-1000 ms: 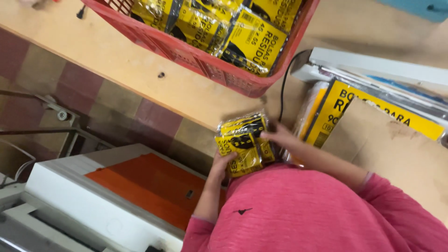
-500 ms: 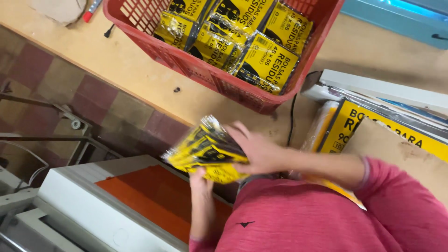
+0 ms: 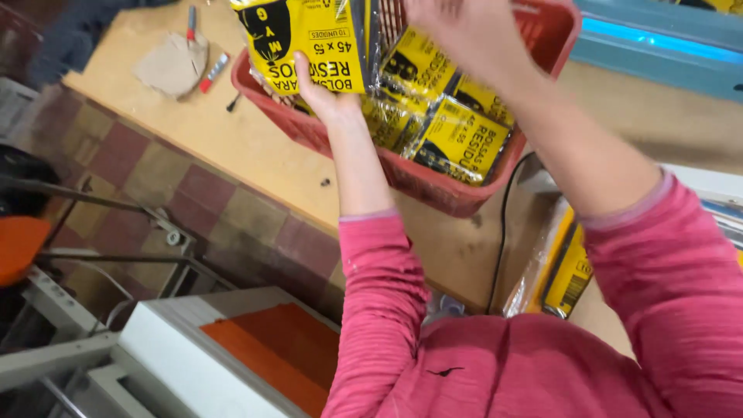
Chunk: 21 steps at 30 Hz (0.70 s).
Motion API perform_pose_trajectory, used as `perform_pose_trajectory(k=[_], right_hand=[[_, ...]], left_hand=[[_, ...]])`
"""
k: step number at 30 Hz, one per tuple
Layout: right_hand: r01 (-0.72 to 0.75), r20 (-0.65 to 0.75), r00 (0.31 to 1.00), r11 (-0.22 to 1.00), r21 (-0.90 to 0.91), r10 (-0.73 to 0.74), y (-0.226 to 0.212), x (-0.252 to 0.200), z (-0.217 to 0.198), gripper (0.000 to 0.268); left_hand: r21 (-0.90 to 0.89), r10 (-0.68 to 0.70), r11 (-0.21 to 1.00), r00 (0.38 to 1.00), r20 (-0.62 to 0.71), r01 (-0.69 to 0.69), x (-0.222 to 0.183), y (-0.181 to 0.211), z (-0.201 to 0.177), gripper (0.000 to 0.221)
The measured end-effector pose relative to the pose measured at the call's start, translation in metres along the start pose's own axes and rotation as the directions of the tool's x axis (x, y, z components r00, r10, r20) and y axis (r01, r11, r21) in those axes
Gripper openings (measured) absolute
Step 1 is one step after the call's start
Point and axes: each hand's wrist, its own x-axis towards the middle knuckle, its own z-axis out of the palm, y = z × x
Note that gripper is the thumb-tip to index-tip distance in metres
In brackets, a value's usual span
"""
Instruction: Packing and sealing plastic garbage bag rolls into yellow retail packaging using a heat sealer machine.
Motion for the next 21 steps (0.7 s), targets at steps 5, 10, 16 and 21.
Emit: perform_pose_trajectory(k=[5,10,16,21], right_hand=[[-0.18,-0.02,0.983,0.983,0.035,0.181,0.024,-0.106,0.034,0.05],[-0.151,0.245,0.948,0.963,-0.223,0.206,0.048,-0.157,0.056,0.051],[-0.186,0.275,0.926,0.947,-0.263,0.258,0.045,-0.159,0.057,0.035],[-0.192,0.26,0.931,0.95,-0.246,0.255,0.048,-0.157,0.06,0.031]], left_hand=[[-0.032,-0.026,0.999,0.992,-0.122,0.023,0.074,-0.027,-0.003,0.054],[0.041,0.061,0.998,0.963,-0.263,-0.052,0.14,-0.046,-0.053,0.052],[0.146,0.185,0.979,0.918,-0.349,-0.142,0.174,-0.062,-0.152,0.054],[0.257,0.39,0.92,0.735,-0.554,-0.295,0.212,-0.101,-0.207,0.064]])
